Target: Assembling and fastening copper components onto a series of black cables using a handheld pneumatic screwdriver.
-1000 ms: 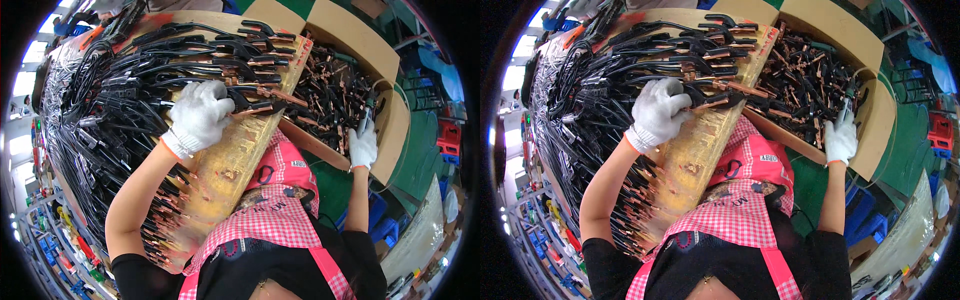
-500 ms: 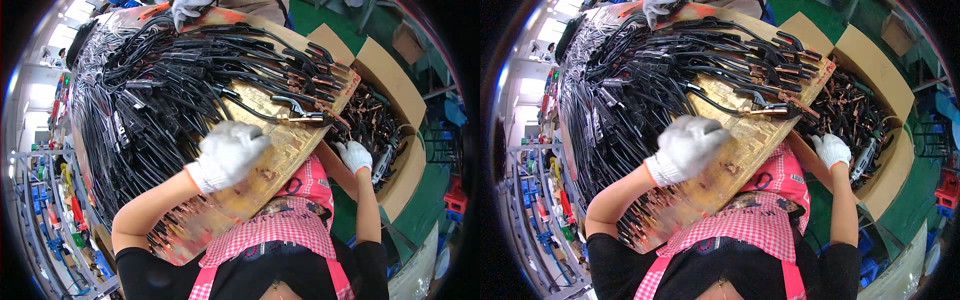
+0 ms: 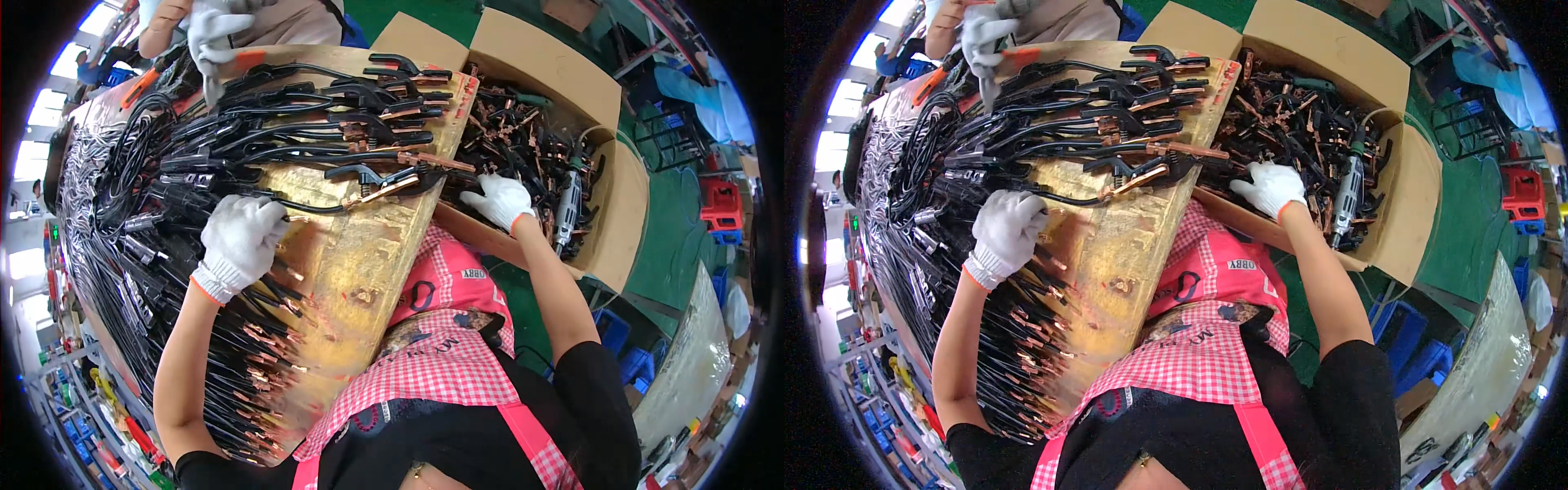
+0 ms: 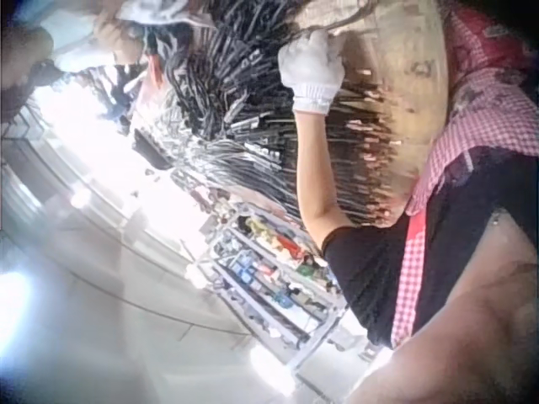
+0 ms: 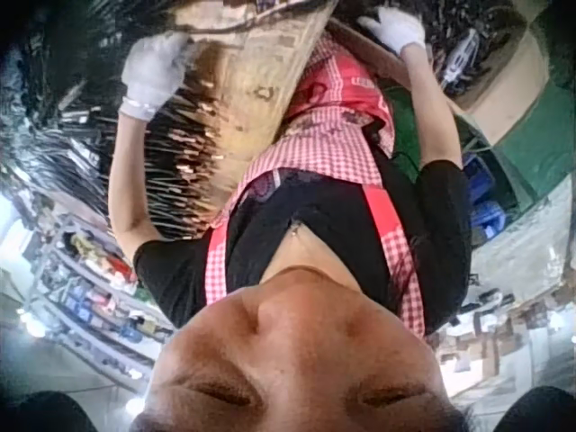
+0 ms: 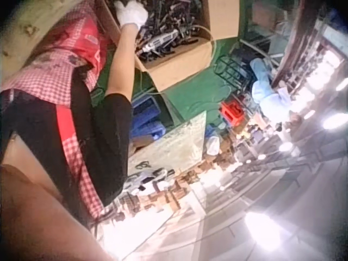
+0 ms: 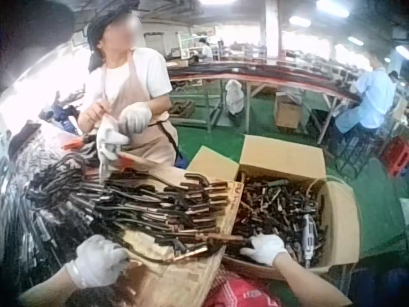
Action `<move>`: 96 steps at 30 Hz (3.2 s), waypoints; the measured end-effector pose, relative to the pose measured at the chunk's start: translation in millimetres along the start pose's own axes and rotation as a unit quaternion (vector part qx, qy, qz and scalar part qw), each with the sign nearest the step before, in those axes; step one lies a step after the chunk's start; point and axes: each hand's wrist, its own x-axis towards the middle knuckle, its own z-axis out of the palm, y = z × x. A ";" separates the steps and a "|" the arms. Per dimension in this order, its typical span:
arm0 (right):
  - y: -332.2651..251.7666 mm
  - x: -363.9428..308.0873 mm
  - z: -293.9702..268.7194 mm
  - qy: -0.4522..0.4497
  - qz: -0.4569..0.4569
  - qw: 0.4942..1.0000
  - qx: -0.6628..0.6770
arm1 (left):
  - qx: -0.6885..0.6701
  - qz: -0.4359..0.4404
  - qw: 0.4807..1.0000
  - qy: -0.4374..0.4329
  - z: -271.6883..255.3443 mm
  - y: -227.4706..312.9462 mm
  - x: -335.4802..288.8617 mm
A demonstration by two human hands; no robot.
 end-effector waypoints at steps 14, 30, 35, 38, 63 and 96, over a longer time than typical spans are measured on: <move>25.1 -54.5 -4.5 0.283 0.154 0.861 0.394 | -0.099 -0.041 0.982 -0.153 14.7 36.9 9.3; -131.2 -80.3 -73.4 0.149 -0.181 0.691 0.684 | -0.167 -0.019 0.986 -0.005 -3.2 39.5 10.7; -148.2 -92.9 -48.8 0.157 -0.124 0.742 0.640 | -0.223 -0.023 0.974 -0.006 -2.9 35.2 9.4; -138.7 -100.9 -50.0 0.206 -0.134 0.729 0.639 | -0.266 -0.054 0.962 -0.012 -3.9 36.7 10.9; -173.2 -84.6 -80.8 0.079 -0.272 0.957 0.068 | -0.305 -0.078 0.943 -0.104 -6.2 29.0 16.9; -188.1 -69.8 -33.8 0.283 -0.258 0.907 0.175 | -0.280 -0.053 0.950 -0.125 -0.9 25.9 11.8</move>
